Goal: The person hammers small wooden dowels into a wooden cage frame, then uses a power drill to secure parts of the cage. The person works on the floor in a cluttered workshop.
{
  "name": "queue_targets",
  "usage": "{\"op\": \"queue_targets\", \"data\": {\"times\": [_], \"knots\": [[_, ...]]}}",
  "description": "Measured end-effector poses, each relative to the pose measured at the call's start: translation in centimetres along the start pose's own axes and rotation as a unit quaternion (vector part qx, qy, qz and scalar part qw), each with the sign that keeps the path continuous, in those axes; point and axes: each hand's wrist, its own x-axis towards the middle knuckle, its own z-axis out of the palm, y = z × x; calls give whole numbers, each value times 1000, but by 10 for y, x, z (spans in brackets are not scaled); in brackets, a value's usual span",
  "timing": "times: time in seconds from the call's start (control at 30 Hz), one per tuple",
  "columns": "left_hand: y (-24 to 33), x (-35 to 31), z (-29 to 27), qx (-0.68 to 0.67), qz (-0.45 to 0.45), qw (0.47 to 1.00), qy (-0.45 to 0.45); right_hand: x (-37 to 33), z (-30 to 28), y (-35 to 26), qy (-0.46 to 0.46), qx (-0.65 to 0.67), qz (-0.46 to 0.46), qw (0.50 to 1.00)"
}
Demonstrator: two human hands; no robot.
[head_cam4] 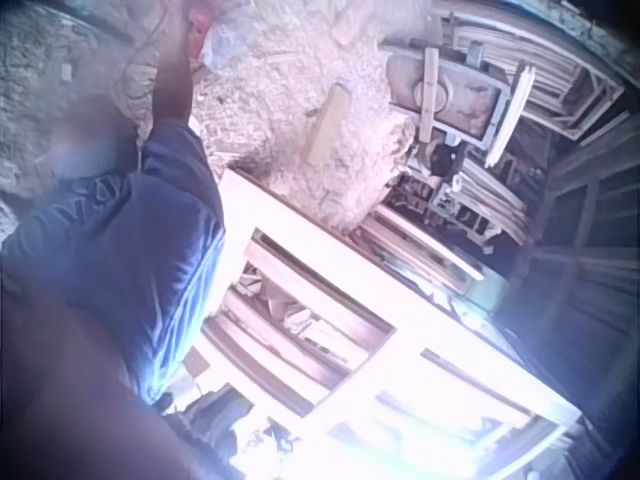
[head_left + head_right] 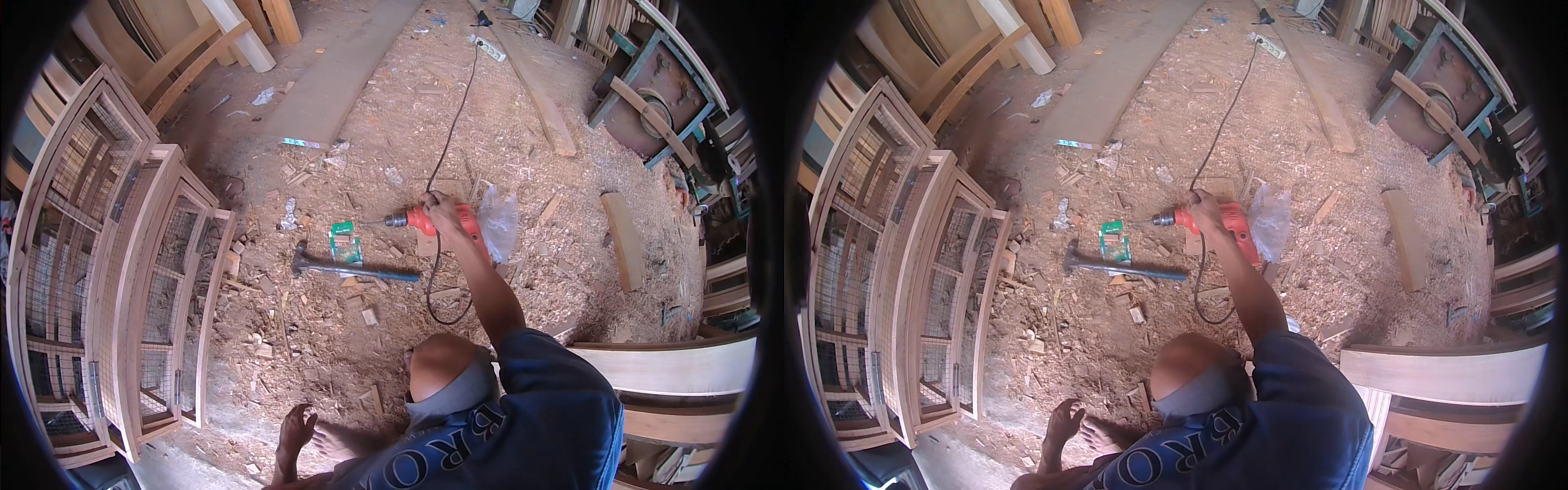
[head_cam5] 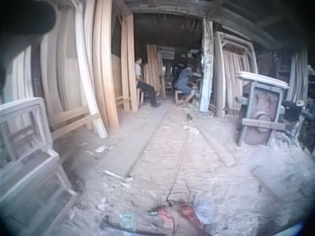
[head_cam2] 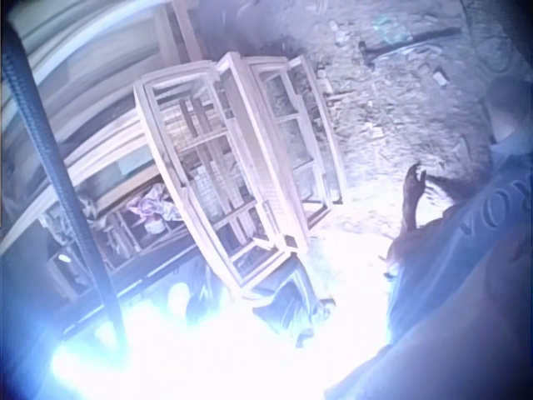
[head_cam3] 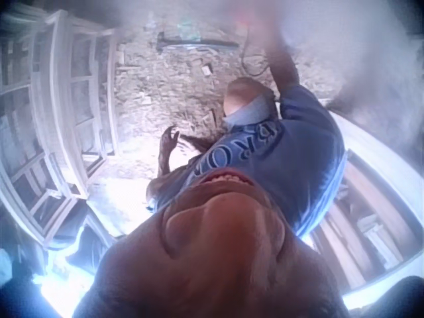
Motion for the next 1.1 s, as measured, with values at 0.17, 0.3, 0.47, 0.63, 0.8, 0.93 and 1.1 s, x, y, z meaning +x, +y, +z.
{"op": "queue_targets", "data": {"times": [0.17,0.3,0.47,0.63,0.8,0.93,1.1], "knots": [[-10,17,6,9,40,999,0,-95,3,-24,-18,-131,-110,985],[-12,24,1,16,48,998,24,-164,8,-42,-78,-171,-101,977],[5,25,-5,-37,-24,999,-5,-199,-20,-31,-142,-112,-128,975],[2,13,9,14,40,997,58,-155,-36,-1,-169,-134,-62,974],[10,-45,58,-253,-140,948,137,-96,-63,-23,-177,-279,-134,934],[40,-73,80,-118,-123,960,224,-107,-93,-19,-98,-227,-107,963],[37,-45,50,-241,-251,916,199,-145,-132,8,-18,-114,-46,992]]}}
